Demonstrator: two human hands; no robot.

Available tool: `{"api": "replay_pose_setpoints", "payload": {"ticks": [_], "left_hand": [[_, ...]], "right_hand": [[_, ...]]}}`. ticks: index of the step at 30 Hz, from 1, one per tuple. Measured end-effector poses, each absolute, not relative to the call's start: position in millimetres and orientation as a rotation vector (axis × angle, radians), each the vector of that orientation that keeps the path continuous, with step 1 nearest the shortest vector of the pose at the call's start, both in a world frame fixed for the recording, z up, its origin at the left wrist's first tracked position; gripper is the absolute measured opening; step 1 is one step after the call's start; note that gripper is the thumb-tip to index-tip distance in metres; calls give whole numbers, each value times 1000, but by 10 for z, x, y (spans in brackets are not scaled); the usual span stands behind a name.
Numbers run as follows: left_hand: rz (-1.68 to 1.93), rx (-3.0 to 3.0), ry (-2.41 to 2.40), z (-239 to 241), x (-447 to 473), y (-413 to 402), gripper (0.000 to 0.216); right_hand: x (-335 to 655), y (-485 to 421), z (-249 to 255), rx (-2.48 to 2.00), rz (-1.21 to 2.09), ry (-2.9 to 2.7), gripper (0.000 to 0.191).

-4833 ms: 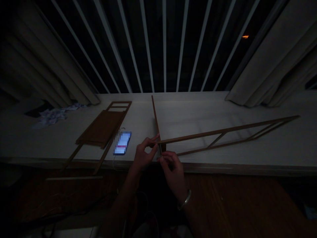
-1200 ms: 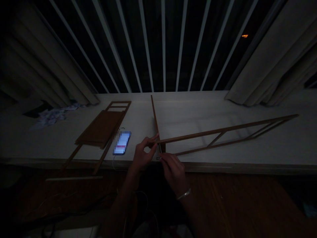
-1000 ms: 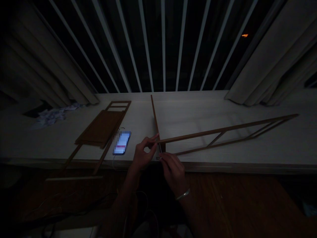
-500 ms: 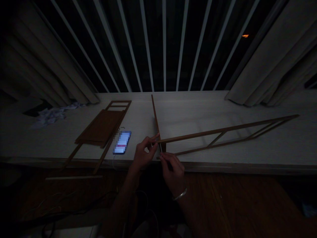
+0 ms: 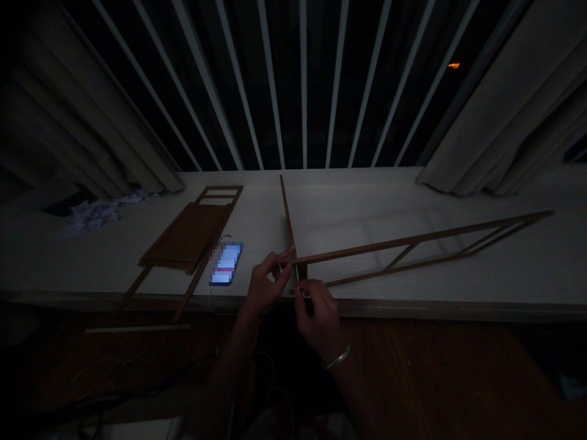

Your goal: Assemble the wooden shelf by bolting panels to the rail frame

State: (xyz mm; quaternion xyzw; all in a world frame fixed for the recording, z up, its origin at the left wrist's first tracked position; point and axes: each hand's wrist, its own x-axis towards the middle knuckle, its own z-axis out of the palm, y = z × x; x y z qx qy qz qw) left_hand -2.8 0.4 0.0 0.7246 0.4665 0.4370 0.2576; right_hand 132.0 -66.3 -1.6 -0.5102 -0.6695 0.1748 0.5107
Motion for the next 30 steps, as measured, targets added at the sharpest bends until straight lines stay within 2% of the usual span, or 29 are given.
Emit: {"api": "replay_pose_setpoints", "payload": {"ticks": [4,9,17,25,30], "left_hand": [[1194,1948,1266,17,-20,0,10],[1204,1945,1256,16,-18,-1,9],[1198,1954,1262,20,-27,3,10],[1188,1937,1271,6,-20,-4,11],[1190,1955,1261,2,-29,6,11]], "right_hand": [[1325,-657,6,-1256,404,-1619,16],[1330,-648,-24,-1269,595,-1457,29],[1332,-640,-65,-1202,802,-1357,24],[1358,-633,-86,-1207,708,-1435,14],[1373,-644,-99,-1290,534,-1456,13]]}}
